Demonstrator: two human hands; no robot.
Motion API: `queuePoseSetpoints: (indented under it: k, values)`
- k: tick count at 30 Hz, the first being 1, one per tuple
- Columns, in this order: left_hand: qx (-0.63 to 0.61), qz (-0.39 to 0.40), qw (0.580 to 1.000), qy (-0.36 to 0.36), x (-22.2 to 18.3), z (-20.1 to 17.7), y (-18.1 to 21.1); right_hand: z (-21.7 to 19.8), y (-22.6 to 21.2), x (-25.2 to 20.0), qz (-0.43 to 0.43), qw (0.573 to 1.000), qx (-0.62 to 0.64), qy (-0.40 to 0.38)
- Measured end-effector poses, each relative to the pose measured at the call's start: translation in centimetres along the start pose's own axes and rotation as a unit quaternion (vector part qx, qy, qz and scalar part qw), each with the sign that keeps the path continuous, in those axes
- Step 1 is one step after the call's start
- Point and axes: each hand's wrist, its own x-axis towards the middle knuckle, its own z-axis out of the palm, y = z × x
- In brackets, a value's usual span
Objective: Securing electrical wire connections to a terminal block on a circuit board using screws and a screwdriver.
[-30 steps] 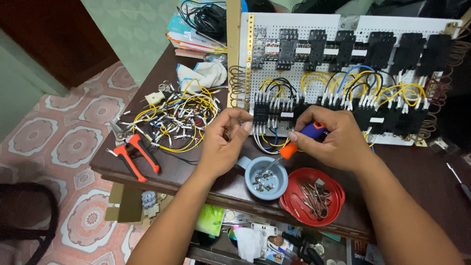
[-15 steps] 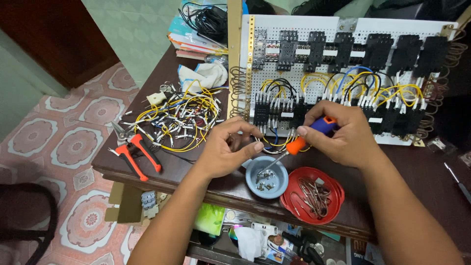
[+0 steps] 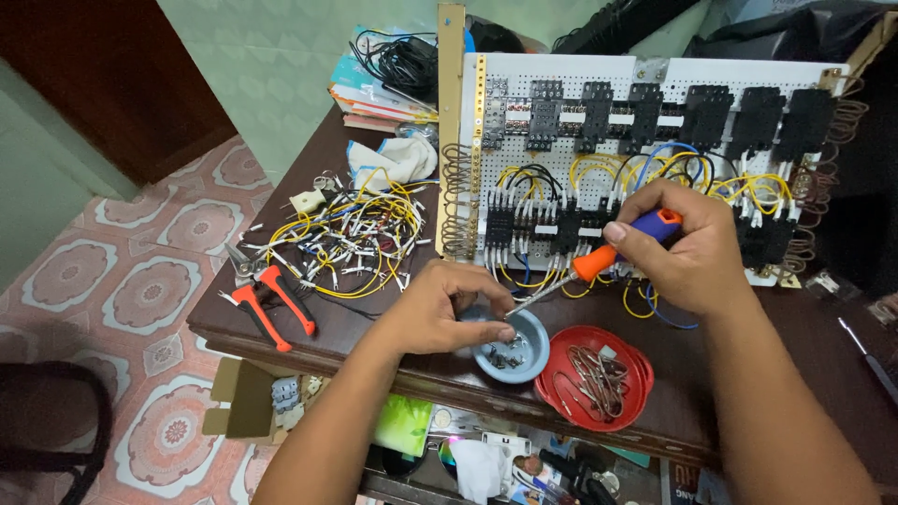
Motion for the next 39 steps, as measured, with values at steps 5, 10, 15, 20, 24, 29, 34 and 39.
queuePoseSetpoints:
  k: [5,10,15,20,24,29,34,39]
  values:
    - [0.030,-0.006,1.000,-0.003,0.1,0.0,-0.2,0.0,-0.3,0.1,0.004,1.000,0.018,0.001]
    - [0.023,0.007,1.000,-0.007,0.0,0.0,-0.1,-0.1,-0.1,-0.1,-0.001,0.999,0.032,0.012]
    - [-0.041,-0.075,0.996,-0.007,-0.4,0.2,0.0,-0.1,-0.2,-0.1,-0.015,0.999,0.036,0.021]
    - [-0.050,-0.074,0.996,0.002,-0.3,0.1,0.2,0.1,-0.2,-0.1,-0.014,0.999,0.029,0.018]
    - [-0.049,-0.089,0.994,0.029,-0.4,0.3,0.0,0.4,0.1,-0.1,-0.016,1.000,0.009,0.022]
    - [-0.017,-0.101,0.994,0.035,-0.4,0.3,-0.1,0.5,-0.2,-0.1,-0.015,1.000,0.009,0.023]
    - [-0.023,-0.059,0.995,0.070,-0.6,0.7,-1.3,0.8,0.6,0.2,-0.027,0.996,0.068,0.054]
    - [-0.021,-0.066,0.995,0.072,-0.6,0.6,-1.3,0.5,0.3,-0.1,-0.044,0.996,0.039,0.060]
